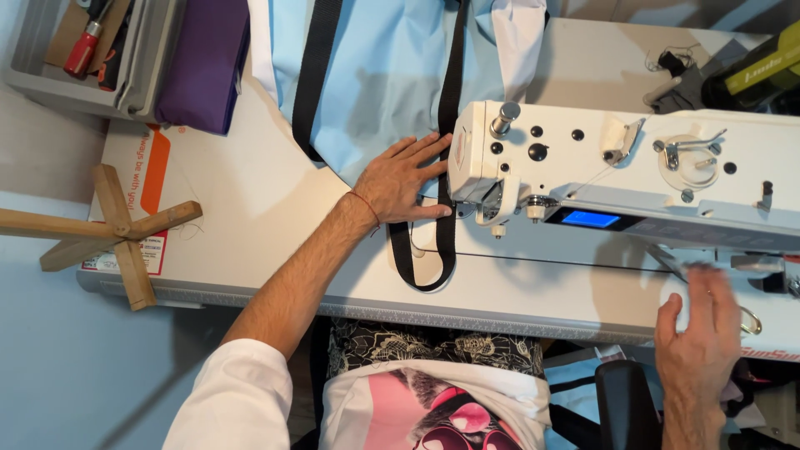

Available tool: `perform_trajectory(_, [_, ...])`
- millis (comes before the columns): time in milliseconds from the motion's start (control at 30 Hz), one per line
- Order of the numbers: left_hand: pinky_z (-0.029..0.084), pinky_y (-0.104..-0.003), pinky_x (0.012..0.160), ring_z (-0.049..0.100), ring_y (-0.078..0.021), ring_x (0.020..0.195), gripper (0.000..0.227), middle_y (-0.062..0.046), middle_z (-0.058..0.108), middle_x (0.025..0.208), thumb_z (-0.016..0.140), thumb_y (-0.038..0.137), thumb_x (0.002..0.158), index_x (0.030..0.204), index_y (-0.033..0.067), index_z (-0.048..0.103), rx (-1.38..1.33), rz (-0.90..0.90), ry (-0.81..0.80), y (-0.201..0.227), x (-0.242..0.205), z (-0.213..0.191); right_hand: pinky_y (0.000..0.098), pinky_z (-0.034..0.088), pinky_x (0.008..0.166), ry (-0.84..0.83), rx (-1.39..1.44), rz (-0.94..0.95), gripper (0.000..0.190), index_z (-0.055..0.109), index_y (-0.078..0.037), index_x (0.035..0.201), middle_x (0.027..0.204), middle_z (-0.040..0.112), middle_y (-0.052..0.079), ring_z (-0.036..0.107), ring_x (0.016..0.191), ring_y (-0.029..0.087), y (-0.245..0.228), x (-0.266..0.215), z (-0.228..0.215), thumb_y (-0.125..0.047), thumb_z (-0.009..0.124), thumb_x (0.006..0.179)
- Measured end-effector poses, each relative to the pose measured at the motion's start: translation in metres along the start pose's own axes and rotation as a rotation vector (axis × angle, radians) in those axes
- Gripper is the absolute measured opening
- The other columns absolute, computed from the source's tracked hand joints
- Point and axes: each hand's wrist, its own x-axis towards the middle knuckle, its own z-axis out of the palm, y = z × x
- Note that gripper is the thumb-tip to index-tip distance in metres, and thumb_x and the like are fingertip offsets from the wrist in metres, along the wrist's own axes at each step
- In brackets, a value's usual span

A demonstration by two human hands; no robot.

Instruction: Sewing straps and finishing a blue and black tote bag using an industrial sewing machine.

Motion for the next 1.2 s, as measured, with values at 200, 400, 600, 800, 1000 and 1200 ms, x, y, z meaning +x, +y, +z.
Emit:
perform_trajectory(200, [0.022, -0.047, 0.124, 0.027, -0.0268, 0.151, 0.086, -0.008, 0.027, 0.166, 0.052, 0.080, 0.086, 0.151, 0.0240, 0.048, 0.011, 0.013, -0.025, 0.000, 0.002, 0.002, 0.0340, 0.056, 0.113, -0.050, 0.347, 0.076, 0.022, 0.070, -0.003, 0.133, 0.130, 0.068, 0.011, 0.068, 0.131, 0.025, 0.028, -0.032, 0.049, 0.000, 0.064, 0.113])
perform_trajectory(400, [0.021, -0.046, 0.125, 0.027, -0.0270, 0.152, 0.087, -0.009, 0.028, 0.165, 0.052, 0.081, 0.086, 0.151, 0.0240, 0.047, 0.013, -0.002, -0.049, 0.007, -0.004, -0.004, 0.0368, 0.056, 0.106, -0.103, 0.332, 0.095, 0.026, 0.073, -0.002, 0.130, 0.125, 0.069, 0.014, 0.068, 0.127, 0.028, 0.020, -0.024, 0.039, 0.000, 0.064, 0.106])
perform_trajectory(600, [0.022, -0.047, 0.125, 0.028, -0.0280, 0.151, 0.088, -0.010, 0.030, 0.164, 0.055, 0.080, 0.084, 0.151, 0.0232, 0.048, -0.014, 0.021, -0.009, 0.009, -0.007, -0.006, 0.0408, 0.053, 0.109, -0.127, 0.282, 0.054, 0.029, 0.068, -0.001, 0.133, 0.130, 0.067, 0.014, 0.065, 0.131, 0.030, 0.003, -0.011, 0.017, -0.004, 0.067, 0.104])
perform_trajectory(800, [0.021, -0.047, 0.126, 0.027, -0.0272, 0.152, 0.086, -0.009, 0.027, 0.167, 0.054, 0.080, 0.086, 0.150, 0.0234, 0.049, -0.013, 0.002, -0.039, 0.006, -0.007, -0.003, 0.0501, 0.051, 0.109, 0.019, 0.163, 0.065, 0.059, 0.054, 0.007, 0.144, 0.146, 0.055, 0.025, 0.056, 0.138, 0.044, 0.001, -0.021, 0.018, -0.007, 0.075, 0.091])
perform_trajectory(1000, [0.019, -0.046, 0.125, 0.025, -0.0263, 0.153, 0.090, -0.008, 0.025, 0.167, 0.053, 0.082, 0.083, 0.150, 0.0228, 0.048, -0.024, -0.005, -0.038, 0.004, -0.003, -0.004, 0.0433, 0.051, 0.114, -0.018, 0.270, 0.095, 0.036, 0.062, 0.002, 0.138, 0.140, 0.061, 0.017, 0.059, 0.137, 0.034, 0.016, -0.029, 0.042, -0.006, 0.069, 0.104])
perform_trajectory(1200, [0.018, -0.047, 0.126, 0.024, -0.0270, 0.154, 0.092, -0.009, 0.025, 0.167, 0.053, 0.084, 0.085, 0.152, 0.0226, 0.045, -0.007, -0.009, -0.067, 0.007, -0.005, -0.005, 0.0424, 0.053, 0.103, -0.120, 0.294, 0.118, 0.028, 0.071, -0.001, 0.130, 0.125, 0.066, 0.014, 0.065, 0.124, 0.032, 0.016, -0.026, 0.040, -0.004, 0.066, 0.102])
